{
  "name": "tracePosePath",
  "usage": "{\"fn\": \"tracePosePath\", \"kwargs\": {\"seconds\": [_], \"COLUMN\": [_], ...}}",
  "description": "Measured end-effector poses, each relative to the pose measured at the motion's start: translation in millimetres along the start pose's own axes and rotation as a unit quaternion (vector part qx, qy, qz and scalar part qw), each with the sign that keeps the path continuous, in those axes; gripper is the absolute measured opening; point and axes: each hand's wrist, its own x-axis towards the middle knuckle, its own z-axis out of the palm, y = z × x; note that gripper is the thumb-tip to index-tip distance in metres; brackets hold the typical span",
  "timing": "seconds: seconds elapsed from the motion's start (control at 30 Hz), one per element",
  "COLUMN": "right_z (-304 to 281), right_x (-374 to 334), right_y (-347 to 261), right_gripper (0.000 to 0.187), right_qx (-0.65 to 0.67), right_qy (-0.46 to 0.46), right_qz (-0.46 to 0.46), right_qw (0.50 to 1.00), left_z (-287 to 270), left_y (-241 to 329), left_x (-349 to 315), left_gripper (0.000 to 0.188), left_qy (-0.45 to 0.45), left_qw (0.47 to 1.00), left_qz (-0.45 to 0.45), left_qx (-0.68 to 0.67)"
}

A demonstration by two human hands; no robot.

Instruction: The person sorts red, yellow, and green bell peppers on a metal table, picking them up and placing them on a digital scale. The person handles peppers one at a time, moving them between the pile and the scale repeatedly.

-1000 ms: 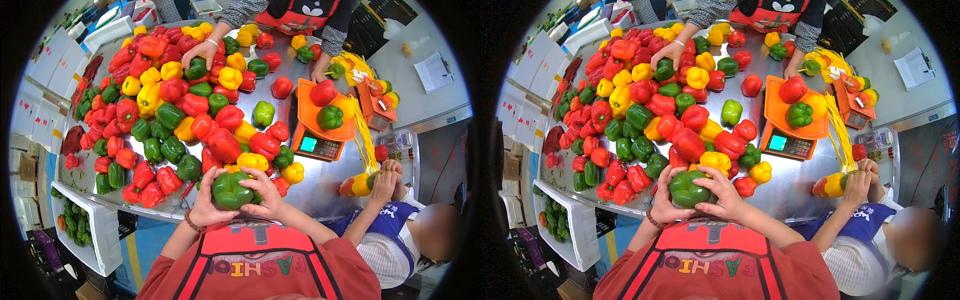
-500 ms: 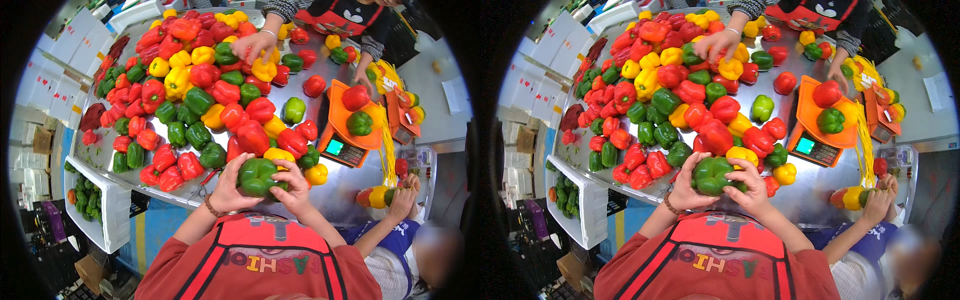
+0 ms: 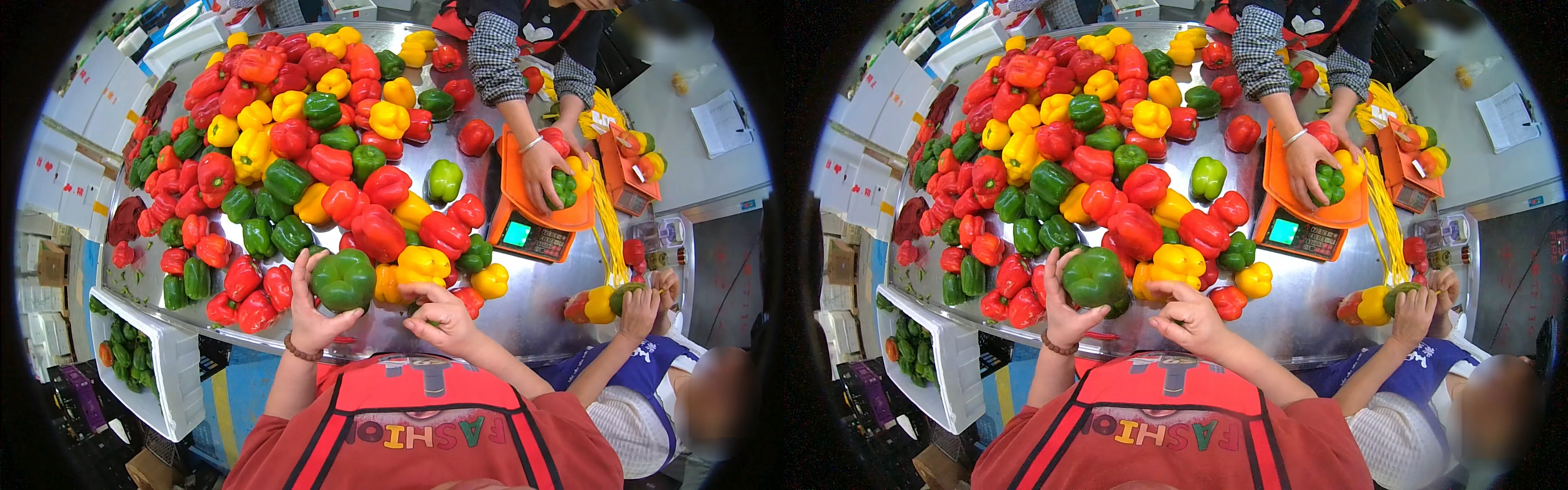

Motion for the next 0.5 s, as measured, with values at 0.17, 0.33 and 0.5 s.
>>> {"fn": "tracePosePath", "kwargs": {"seconds": [0.17,0.33,0.5], "right_z": [4,-2,-44], "right_x": [2,2,-6], "right_y": [-2,7,13], "right_gripper": [0.083,0.095,0.093], "right_qx": [-0.032,-0.092,0.165], "right_qy": [0.064,0.028,0.223], "right_qz": [0.021,-0.033,0.024], "right_qw": [0.997,0.995,0.96], "left_z": [12,46,43], "left_y": [6,14,15], "left_x": [0,1,11], "left_gripper": [0.107,0.098,0.093], "left_qy": [-0.03,-0.123,-0.118], "left_qw": [0.991,0.949,0.961], "left_qz": [0.077,0.205,0.173], "left_qx": [0.109,0.206,0.182]}}
